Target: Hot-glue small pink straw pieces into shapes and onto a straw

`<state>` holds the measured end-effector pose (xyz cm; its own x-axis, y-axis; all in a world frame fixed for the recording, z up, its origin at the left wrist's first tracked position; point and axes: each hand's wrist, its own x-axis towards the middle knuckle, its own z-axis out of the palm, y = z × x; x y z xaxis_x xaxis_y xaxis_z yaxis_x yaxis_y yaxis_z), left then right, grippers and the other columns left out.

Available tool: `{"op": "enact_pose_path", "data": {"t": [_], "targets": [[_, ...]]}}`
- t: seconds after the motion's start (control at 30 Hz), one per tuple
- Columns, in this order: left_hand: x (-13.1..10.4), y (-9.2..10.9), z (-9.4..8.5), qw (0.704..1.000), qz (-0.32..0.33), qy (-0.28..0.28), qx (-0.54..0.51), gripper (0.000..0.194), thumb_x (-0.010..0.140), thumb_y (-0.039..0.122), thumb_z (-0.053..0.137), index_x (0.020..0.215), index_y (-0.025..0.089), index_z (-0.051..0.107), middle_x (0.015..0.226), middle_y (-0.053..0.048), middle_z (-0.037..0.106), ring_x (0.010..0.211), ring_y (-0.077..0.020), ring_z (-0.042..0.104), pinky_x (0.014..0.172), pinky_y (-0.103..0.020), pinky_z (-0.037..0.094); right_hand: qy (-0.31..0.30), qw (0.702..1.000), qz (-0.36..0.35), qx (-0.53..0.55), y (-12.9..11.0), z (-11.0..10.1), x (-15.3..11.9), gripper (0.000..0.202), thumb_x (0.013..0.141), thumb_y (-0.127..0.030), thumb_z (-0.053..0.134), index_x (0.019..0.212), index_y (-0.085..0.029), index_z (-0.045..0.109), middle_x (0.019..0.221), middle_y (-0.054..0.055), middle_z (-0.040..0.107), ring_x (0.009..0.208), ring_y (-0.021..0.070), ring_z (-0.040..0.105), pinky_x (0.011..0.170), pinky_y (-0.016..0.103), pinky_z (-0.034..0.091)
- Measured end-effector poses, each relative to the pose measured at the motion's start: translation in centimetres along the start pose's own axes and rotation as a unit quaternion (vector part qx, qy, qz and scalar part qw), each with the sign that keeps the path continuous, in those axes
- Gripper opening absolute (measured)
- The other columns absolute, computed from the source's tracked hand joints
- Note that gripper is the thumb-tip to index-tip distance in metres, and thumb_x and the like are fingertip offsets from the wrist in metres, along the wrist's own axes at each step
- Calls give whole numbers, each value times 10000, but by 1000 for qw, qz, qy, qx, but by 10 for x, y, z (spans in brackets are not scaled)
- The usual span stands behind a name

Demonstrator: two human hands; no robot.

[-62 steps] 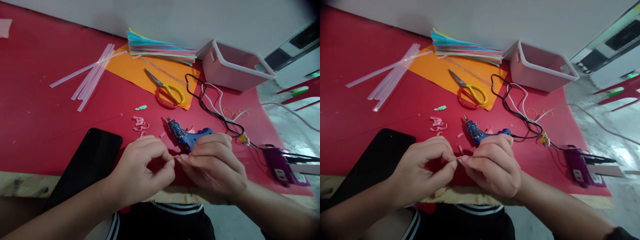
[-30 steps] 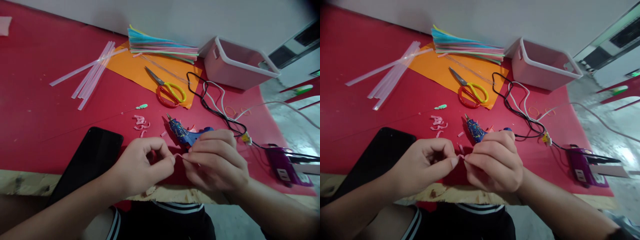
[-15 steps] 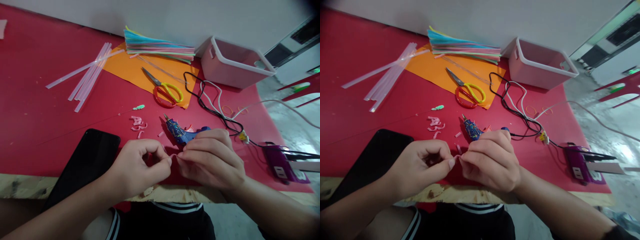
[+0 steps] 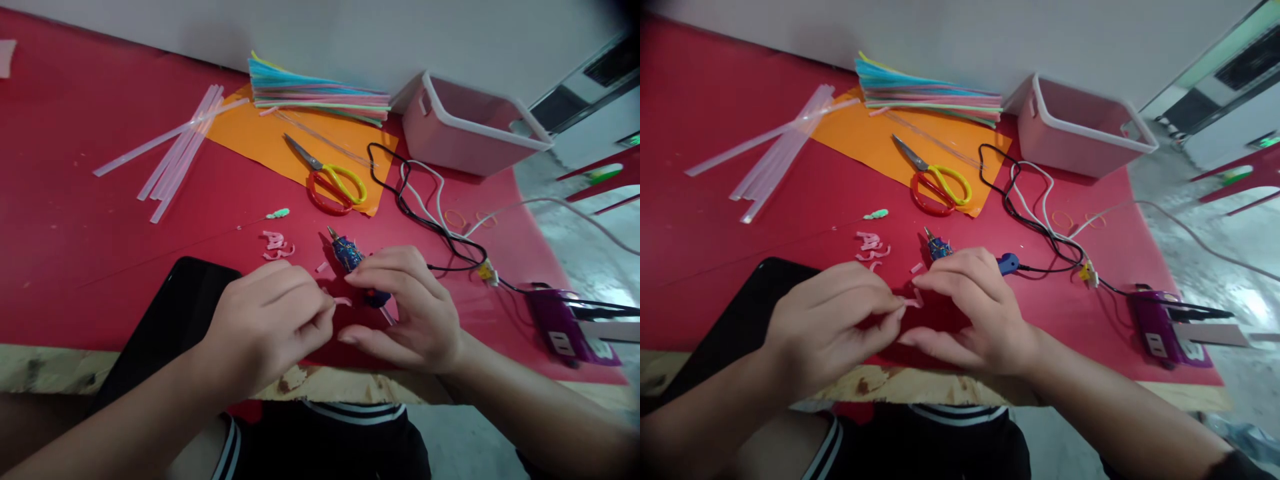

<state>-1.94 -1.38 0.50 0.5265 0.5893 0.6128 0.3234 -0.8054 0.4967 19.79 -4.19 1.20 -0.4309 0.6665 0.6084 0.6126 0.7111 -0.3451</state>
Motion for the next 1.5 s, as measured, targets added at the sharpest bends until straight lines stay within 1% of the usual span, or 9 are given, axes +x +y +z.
{"op": "enact_pose_path", "data": {"t": [0.27,0.33,0.4,0.47,0.53,0.67,1.17,1.4,1.5], "targets": [[-4,6,-6,996,83,28,9,170,786,33,774,910,113,690,797,-76,749,683,-167,655,671,-301,542,-36,995,27,90,-6,-10,2,64,920,-216,656,948,-166,686,896,48,691,885,159,617,919,363,458],[-4,8,-5,998,47,15,-26,178,799,19,735,935,124,686,833,-68,745,730,-162,661,709,-291,543,-36,994,21,96,-6,-11,2,37,908,-193,663,922,-164,682,874,39,678,873,150,603,920,348,459],[-2,9,-4,992,-64,-23,-105,223,819,14,657,995,148,681,895,-50,736,797,-154,670,748,-273,544,-32,995,10,93,-5,-11,1,30,898,-185,670,915,-161,676,870,37,670,867,147,593,924,345,459],[0,11,-5,949,-210,-89,-218,281,844,39,568,1066,181,667,928,-28,721,796,-141,667,707,-250,538,-29,996,3,87,-4,-10,1,38,888,-179,682,918,-157,672,881,37,671,869,145,590,928,349,458],[2,11,-6,870,-330,-160,-328,212,902,127,515,1026,208,665,868,-6,703,696,-132,636,584,-236,491,-26,996,2,82,-3,-9,0,51,878,-179,697,919,-158,673,885,37,671,878,148,588,923,353,458],[5,9,-4,791,-410,-182,-416,177,921,368,635,885,195,621,775,24,601,651,-112,534,570,-226,423,-33,995,15,93,-4,-8,0,57,865,-195,725,890,-159,689,879,40,665,895,156,582,904,353,469],[5,5,-3,716,-394,-208,-538,155,921,278,687,843,177,600,738,54,530,658,-84,450,615,-200,372,-74,945,128,293,-9,-9,0,61,849,-171,765,882,-141,724,878,32,651,788,86,649,744,213,560],[4,2,-5,753,-322,-195,-539,106,814,173,785,754,172,698,910,2,578,879,-132,603,820,-257,478,-134,906,124,383,-8,-11,3,23,883,-127,713,862,-137,715,910,33,643,878,89,640,829,219,560],[6,6,-6,762,-327,-204,-521,112,807,155,772,733,173,689,865,10,560,826,-123,589,775,-248,473,-147,882,138,426,-6,-9,3,19,871,-125,726,861,-139,716,917,28,640,880,93,648,832,234,566]]}}
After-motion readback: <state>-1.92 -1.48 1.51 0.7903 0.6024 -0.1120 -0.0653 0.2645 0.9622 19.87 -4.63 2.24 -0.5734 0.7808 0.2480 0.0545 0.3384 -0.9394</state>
